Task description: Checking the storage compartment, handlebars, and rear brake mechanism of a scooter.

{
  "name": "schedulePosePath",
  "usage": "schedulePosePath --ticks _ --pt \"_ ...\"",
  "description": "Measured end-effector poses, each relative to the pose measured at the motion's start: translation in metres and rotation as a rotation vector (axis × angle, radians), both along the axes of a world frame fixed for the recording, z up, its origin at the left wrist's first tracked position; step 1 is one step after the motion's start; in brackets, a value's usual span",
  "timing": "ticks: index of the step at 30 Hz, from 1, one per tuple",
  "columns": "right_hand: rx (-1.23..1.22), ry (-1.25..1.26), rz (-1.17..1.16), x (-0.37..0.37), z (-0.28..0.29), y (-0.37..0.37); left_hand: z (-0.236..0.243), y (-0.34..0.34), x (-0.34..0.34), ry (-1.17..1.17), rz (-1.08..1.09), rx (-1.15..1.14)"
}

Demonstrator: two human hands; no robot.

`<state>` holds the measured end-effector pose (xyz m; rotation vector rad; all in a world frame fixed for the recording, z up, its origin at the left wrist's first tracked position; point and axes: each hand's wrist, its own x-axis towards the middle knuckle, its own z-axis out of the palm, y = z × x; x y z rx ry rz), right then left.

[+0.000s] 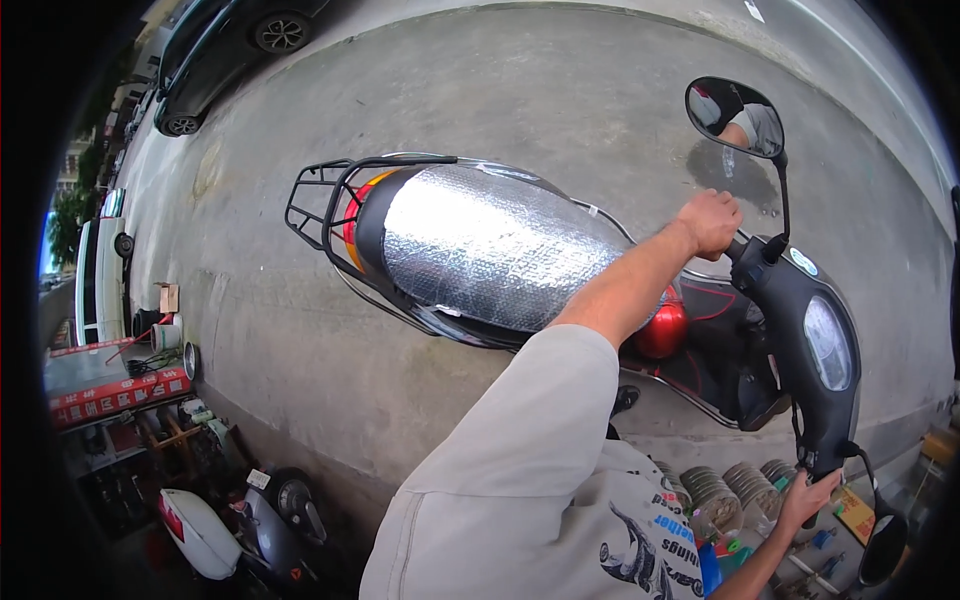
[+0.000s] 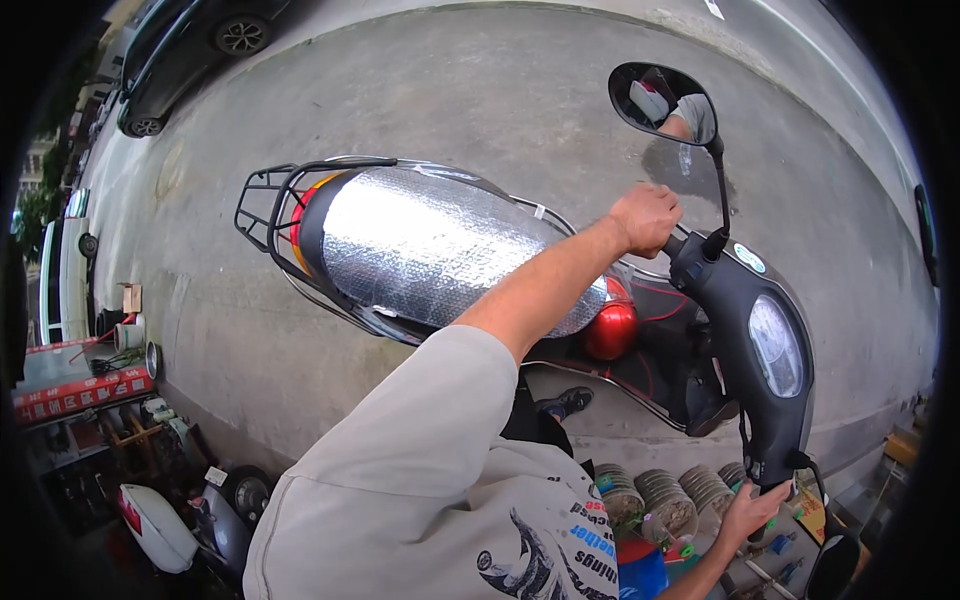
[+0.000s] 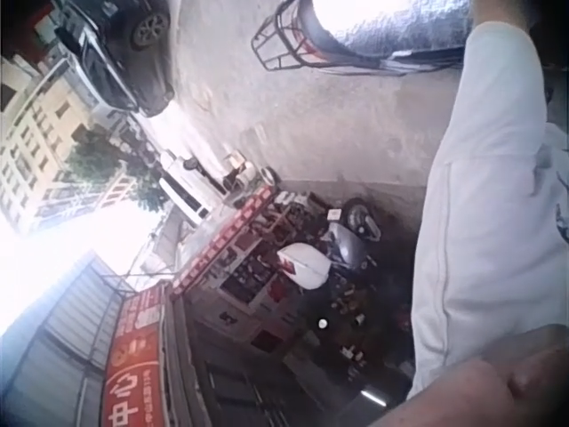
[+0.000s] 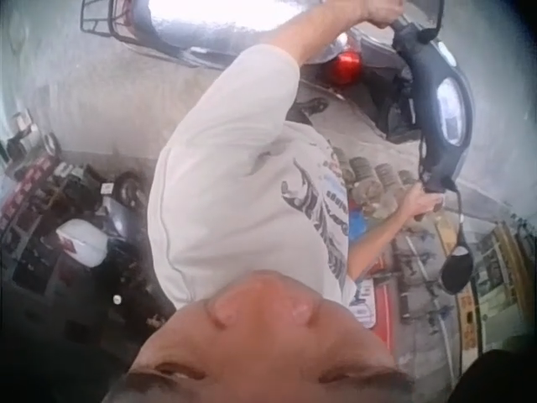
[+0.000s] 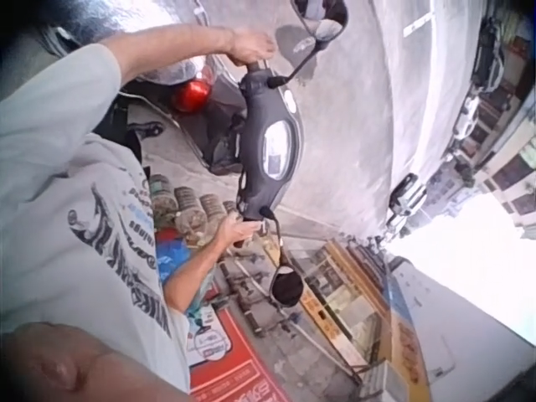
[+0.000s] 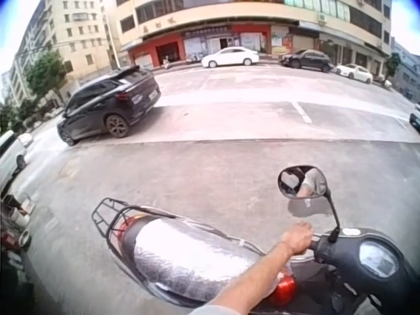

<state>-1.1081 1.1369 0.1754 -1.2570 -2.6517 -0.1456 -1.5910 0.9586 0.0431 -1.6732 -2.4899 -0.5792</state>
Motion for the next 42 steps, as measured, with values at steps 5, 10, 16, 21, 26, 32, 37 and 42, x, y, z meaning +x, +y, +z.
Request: schedulePosePath --ticks 5,10,16,21,26,32,37,42 --pt "0.040 0.027 0.019 -0.005 0.002 0.000 0.001 0.003 -0.002 0.001 -0.016 -0.008" --pt "-0.009 0.000 0.002 0.003 -0.001 0.007 0.002 0.003 -0.001 0.003 -0.003 -0.006" --pt "0.013 -0.027 -0.009 0.008 -0.005 0.012 -0.009 0.001 -0.001 0.011 -0.008 0.078" --pt "0.042 -0.020 0.009 0.006 -0.001 0.006 -0.008 0.002 -0.001 0.012 -0.012 0.098" --pt "0.006 -0.042 -0.004 0.008 -0.003 0.010 0.004 0.001 0.000 0.011 -0.001 -0.053" --pt "0.022 -0.023 0.020 0.002 -0.002 0.003 0.004 -0.002 0.001 -0.001 0.010 -0.039" --pt "0.050 -0.025 0.013 0.003 -0.005 0.000 -0.002 0.000 0.001 -0.024 0.002 -0.023" --pt "0.034 -0.010 -0.027 -0.012 0.007 -0.013 -0.007 -0.004 0.023 -0.022 0.215 0.320"
